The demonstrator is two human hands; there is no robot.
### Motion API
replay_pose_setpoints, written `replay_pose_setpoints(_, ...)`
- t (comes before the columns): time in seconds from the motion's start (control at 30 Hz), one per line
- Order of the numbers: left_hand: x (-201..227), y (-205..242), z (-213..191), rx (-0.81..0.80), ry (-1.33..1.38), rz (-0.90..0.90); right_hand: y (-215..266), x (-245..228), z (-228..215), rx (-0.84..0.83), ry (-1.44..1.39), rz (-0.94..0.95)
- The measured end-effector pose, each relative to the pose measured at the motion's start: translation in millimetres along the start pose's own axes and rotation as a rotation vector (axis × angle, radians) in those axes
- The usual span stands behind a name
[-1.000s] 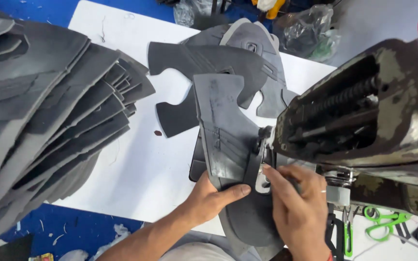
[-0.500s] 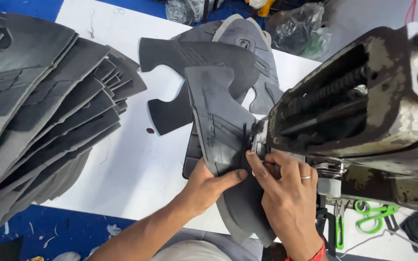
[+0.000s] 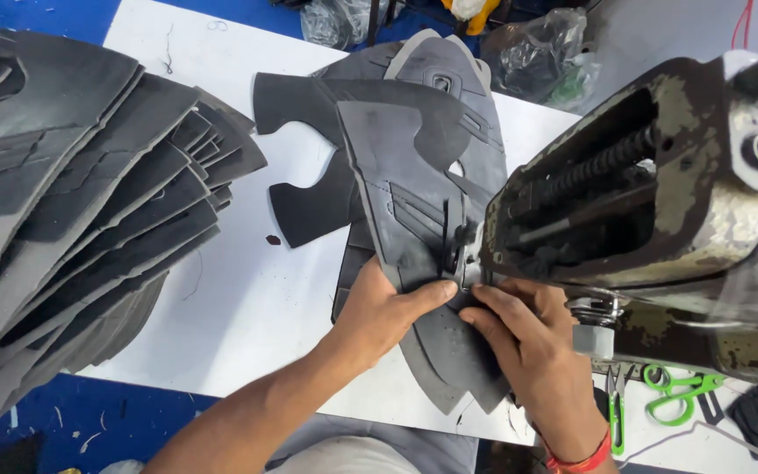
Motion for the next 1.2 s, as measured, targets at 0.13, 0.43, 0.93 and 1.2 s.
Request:
replay_pose_setpoints(0.13,23.7,21.5,-5.8,0.126,-0.183,0.216,-7.3,-7.8,-0.1,-0.01,-0.008,-0.081)
replay_pose_setpoints(0.43,17.4,13.8,-16.4,0.144,-0.355,0.298,-11.1,-17.1,-0.2,-0.016,0.067,-0.162)
replay_pose_setpoints(0.93,64.2,-63.0,14.6,-0.257,-0.644,0.04,-15.7,-27.2,-4.2,0.098,0.079,-0.153)
replay_pose_setpoints(1.2,64.3,-114.5,56.0,-0.662,-0.989,-0.031,-15.3,-35.3,-3.9,0.142,0.176,-0.151)
Point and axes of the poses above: each hand's wrist, its own y-axis away from the middle knuckle, its own z-axis out of the palm, x = y × z, the point moved 10 cm from there along -y, towards the middle knuckle, and after that the axes turned 5 degrees about -z, right-handed, at the moved point
